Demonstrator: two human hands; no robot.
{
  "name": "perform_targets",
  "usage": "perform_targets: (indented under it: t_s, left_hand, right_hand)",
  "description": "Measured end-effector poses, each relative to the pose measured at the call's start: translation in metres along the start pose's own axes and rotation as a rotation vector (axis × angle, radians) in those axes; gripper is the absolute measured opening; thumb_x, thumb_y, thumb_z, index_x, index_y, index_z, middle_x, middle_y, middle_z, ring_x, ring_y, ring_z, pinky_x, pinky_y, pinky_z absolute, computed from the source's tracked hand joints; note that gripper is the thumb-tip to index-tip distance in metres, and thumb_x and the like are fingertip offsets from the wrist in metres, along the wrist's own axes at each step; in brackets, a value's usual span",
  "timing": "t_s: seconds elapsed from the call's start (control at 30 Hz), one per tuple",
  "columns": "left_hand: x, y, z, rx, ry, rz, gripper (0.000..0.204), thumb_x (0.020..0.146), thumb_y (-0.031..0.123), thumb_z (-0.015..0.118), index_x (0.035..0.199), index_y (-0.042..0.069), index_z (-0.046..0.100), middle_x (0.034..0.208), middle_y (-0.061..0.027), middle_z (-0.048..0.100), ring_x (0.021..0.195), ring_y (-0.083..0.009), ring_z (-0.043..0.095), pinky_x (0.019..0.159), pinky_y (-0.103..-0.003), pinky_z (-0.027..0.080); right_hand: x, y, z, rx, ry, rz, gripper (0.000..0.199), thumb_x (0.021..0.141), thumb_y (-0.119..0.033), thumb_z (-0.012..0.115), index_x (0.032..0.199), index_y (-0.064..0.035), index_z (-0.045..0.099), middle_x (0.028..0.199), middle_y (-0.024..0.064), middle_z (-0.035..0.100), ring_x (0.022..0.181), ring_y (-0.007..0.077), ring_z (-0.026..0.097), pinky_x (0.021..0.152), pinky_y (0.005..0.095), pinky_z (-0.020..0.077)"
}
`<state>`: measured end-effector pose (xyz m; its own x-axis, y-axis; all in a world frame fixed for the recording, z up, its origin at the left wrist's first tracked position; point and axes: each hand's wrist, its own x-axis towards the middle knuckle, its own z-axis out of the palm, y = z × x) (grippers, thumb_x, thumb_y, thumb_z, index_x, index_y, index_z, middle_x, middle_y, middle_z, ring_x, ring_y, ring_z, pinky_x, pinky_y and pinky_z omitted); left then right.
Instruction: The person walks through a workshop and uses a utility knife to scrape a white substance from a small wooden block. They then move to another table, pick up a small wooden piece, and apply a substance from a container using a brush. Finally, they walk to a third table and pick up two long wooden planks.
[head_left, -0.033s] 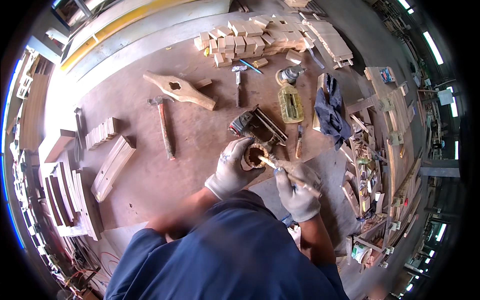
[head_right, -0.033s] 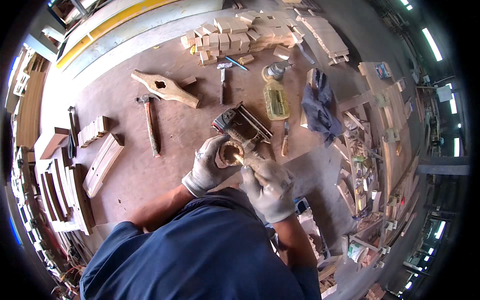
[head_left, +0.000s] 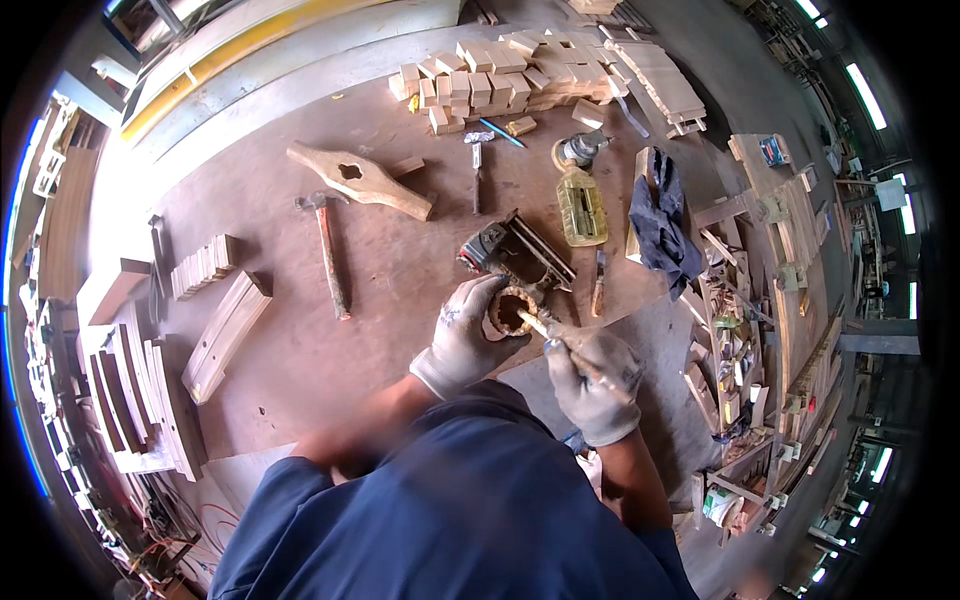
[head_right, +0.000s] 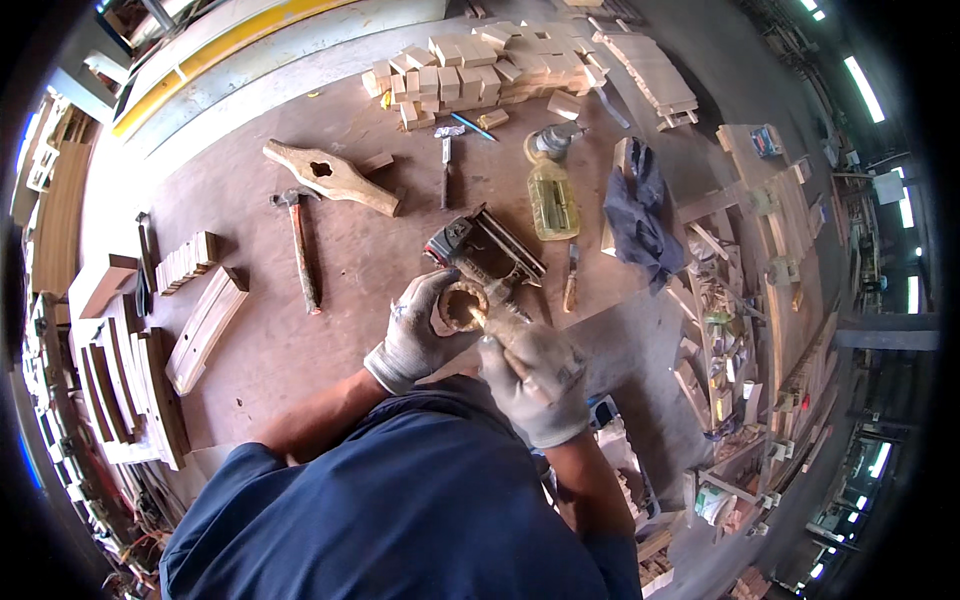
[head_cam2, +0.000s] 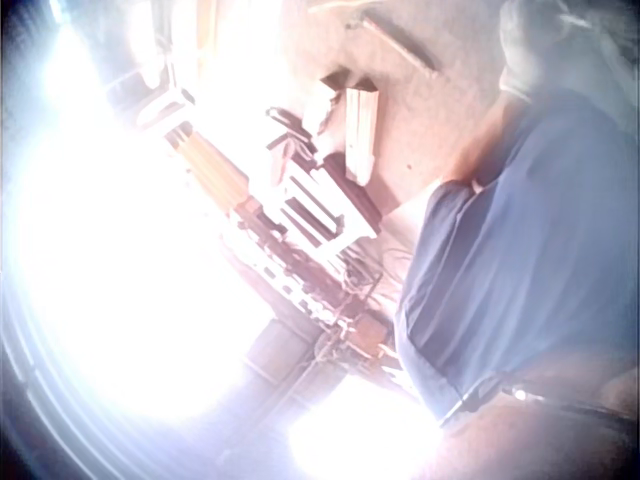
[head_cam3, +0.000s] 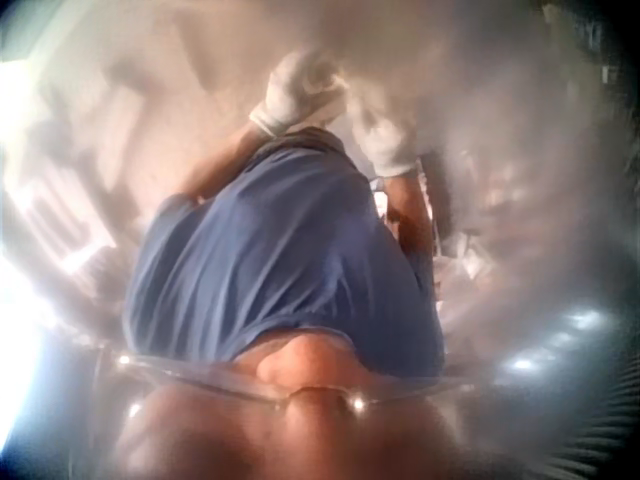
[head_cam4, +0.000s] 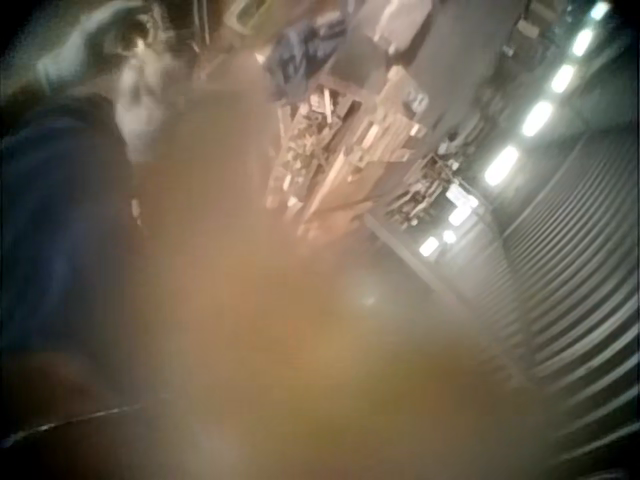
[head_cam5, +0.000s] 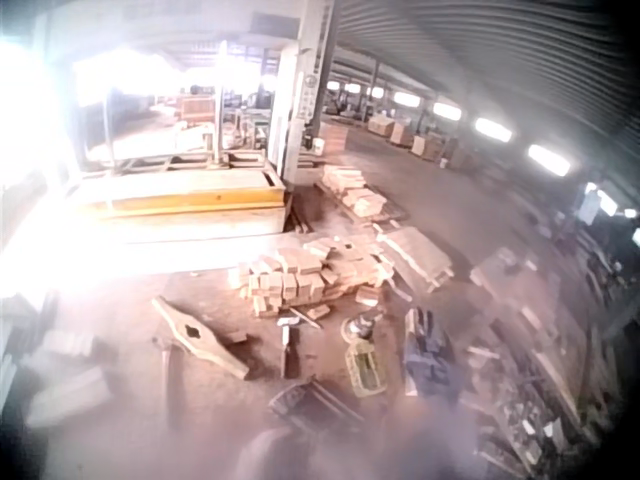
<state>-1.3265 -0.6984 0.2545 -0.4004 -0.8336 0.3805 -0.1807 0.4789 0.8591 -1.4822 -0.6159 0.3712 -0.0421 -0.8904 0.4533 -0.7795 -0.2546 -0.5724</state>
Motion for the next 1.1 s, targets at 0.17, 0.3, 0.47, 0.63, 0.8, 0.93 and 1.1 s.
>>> perform_targets:
  t_s: [0.17,0.3,0.47,0.63,0.8,0.93,1.1]
  left_hand:
    - [-0.003,-0.008,0.003,0.018,0.006,0.061,0.072,0.063,0.013,0.088,0.127,-0.001,0.058,0.12,-0.022,0.064,0.109,-0.0407,0.063,0.094,-0.046,0.053]
    - [0.001,0.0,-0.002,0.019,0.015,0.113,0.062,0.071,0.012,0.085,0.126,-0.001,0.058,0.119,-0.0221,0.066,0.107,-0.0404,0.066,0.091,-0.044,0.056]
    - [-0.002,-0.001,0.001,0.018,0.013,0.109,0.063,0.071,0.014,0.085,0.126,-0.002,0.058,0.12,-0.0232,0.065,0.109,-0.0412,0.066,0.092,-0.044,0.055]
    - [0.002,0.004,-0.002,-0.01,-0.008,0.139,0.063,0.071,0.013,0.085,0.125,-0.002,0.058,0.119,-0.0233,0.065,0.109,-0.0411,0.066,0.092,-0.044,0.055]
    - [0.002,0.002,0.0,0.003,0.003,0.134,0.063,0.069,0.013,0.086,0.124,-0.002,0.059,0.12,-0.0236,0.065,0.108,-0.0413,0.066,0.093,-0.045,0.055]
    - [0.002,0.002,-0.001,0.011,-0.007,0.141,0.064,0.068,0.012,0.087,0.125,-0.001,0.059,0.12,-0.0231,0.065,0.108,-0.0408,0.066,0.092,-0.045,0.055]
    - [0.0,-0.002,0.001,-0.011,-0.01,0.057,0.07,0.064,0.013,0.09,0.125,-0.001,0.059,0.117,-0.0218,0.066,0.106,-0.0392,0.066,0.091,-0.045,0.055]
  right_hand:
    - [-0.01,-0.001,0.022,-0.168,-0.076,-0.127,0.02,0.086,-0.013,0.074,0.103,-0.0055,0.068,0.082,0.0089,0.065,0.071,0.0282,0.065,0.064,0.0401,0.052]
    - [-0.016,-0.006,0.027,-0.165,-0.135,-0.056,0.025,0.086,-0.014,0.074,0.108,-0.0049,0.066,0.08,0.0087,0.065,0.071,0.0281,0.065,0.066,0.0406,0.052]
    - [-0.017,-0.01,0.02,-0.134,-0.053,-0.07,0.026,0.086,-0.011,0.075,0.109,-0.0038,0.066,0.084,0.0095,0.067,0.073,0.0278,0.066,0.068,0.0403,0.052]
    - [-0.02,-0.009,0.024,-0.146,-0.08,-0.081,0.026,0.086,-0.013,0.075,0.109,-0.003,0.066,0.087,0.0107,0.067,0.076,0.0287,0.066,0.068,0.0409,0.0518]
    - [-0.019,-0.008,0.017,-0.045,-0.092,-0.051,0.024,0.088,-0.01,0.073,0.109,-0.0035,0.066,0.086,0.0112,0.068,0.075,0.028,0.067,0.067,0.0403,0.053]
    - [-0.014,-0.012,0.017,-0.115,-0.026,-0.069,0.021,0.087,-0.009,0.073,0.106,-0.0042,0.065,0.085,0.0105,0.069,0.074,0.0282,0.068,0.068,0.0388,0.0542]
    - [-0.021,-0.009,0.015,-0.066,-0.023,0.015,0.018,0.09,-0.008,0.071,0.106,-0.0031,0.067,0.089,0.0122,0.071,0.076,0.0299,0.069,0.069,0.0401,0.0552]
